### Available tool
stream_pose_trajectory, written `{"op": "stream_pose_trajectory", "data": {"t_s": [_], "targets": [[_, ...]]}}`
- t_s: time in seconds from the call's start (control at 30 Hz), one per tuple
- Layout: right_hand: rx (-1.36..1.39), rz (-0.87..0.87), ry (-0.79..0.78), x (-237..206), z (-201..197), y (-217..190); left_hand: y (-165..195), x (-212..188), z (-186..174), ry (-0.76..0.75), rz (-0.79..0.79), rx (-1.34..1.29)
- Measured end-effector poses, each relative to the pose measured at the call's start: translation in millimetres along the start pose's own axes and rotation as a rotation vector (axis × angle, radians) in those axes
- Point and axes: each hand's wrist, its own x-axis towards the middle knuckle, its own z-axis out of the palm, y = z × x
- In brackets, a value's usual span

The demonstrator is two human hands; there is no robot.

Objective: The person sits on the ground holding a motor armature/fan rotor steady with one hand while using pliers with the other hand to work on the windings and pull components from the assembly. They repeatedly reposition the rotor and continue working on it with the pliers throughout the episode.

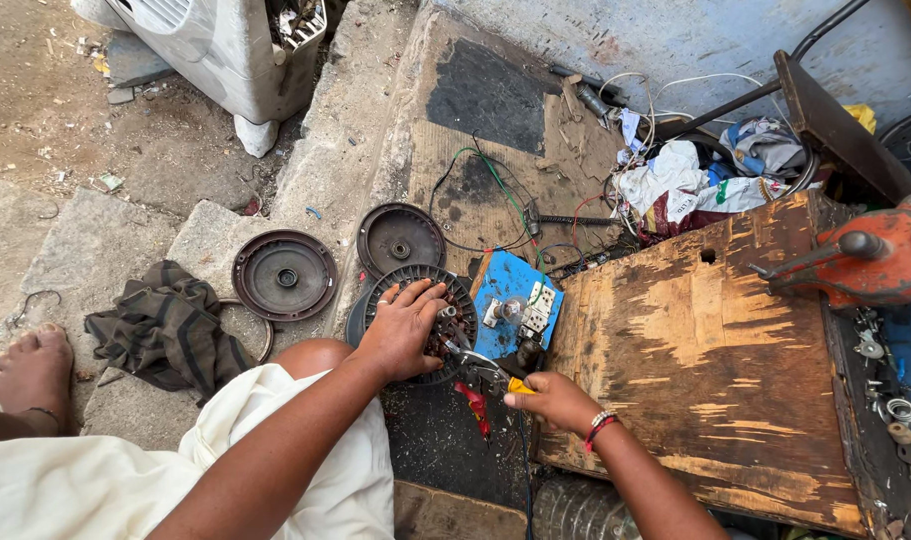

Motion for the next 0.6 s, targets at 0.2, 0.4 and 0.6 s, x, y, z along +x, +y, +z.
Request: {"op": "stream_pose_trajectory", "data": {"t_s": [0.2,0.4,0.6], "targets": [[-0.379,-0.23,0.408,-18,9,-8,-1,-2,2,0.032,0.014,-0.003],[-0.548,-0.193,0.488,-26,19,-22,-4,0,4,0.023,0.007,-0.017],[-0.449,-0.266,0.502,-17,21,-17,1,-4,5,0.051,0.026,-0.023]]}}
